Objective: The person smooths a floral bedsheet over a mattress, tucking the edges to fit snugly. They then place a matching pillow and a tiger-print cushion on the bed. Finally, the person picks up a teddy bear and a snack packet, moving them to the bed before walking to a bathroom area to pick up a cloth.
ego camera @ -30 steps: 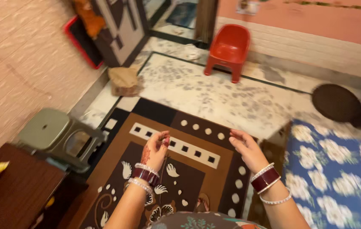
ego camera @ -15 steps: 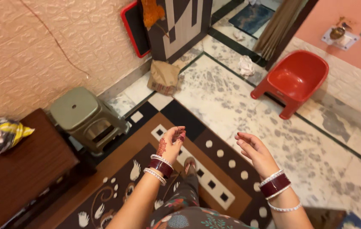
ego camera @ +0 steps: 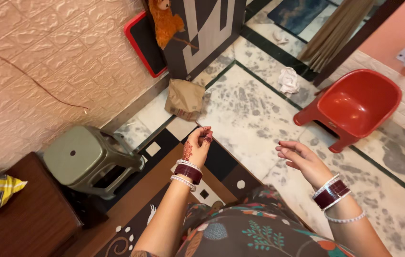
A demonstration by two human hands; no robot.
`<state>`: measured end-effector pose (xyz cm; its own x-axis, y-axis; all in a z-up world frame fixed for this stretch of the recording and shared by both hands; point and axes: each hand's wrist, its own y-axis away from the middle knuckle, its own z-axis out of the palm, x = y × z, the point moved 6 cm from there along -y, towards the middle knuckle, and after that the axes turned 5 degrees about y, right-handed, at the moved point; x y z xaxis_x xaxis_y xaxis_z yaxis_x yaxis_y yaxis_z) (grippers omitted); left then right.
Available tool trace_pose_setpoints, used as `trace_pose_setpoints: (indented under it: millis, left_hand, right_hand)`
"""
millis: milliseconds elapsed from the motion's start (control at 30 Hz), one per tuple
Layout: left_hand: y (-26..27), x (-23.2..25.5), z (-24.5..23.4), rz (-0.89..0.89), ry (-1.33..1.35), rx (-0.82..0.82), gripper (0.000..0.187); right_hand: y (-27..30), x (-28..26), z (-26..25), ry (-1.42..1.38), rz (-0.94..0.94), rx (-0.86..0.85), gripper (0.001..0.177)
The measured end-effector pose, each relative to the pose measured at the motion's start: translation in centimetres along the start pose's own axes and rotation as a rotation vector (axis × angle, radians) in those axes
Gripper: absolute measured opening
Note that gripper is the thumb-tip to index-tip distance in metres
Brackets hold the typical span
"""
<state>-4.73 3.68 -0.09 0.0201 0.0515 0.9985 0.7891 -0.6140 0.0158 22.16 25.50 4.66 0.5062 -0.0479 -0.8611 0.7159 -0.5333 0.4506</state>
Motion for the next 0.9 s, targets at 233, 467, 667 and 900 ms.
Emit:
trace_pose_setpoints:
  millis: [233,467,667,900]
  left_hand:
    - [-14.1,-7.7,1.6,0.071,-0.03,0.087,0.033]
    - [-29.6,-10.9,4.3,-0.118,-0.274,0.181,0.034]
    - [-39.8,-17.3,7.0,-0.141,-0.482,0.269,0.041]
    - [-50.1,-30.5,10.9,-0.487,-0.856,0.156,0.061]
  right_hand:
    - [-18.3,-4.1,-5.7,-0.028,-0.032,-0.067,0.049]
    - [-37.5,-8.1,-11.9,-0.014,-0.066,-0.192,0.049]
    - [-51.0,-10.4,-15.2,0.033,-0.063,-0.246,0.045]
    - [-65.1,-8.8,-14.2,0.06,0.008,-0.286,0.037]
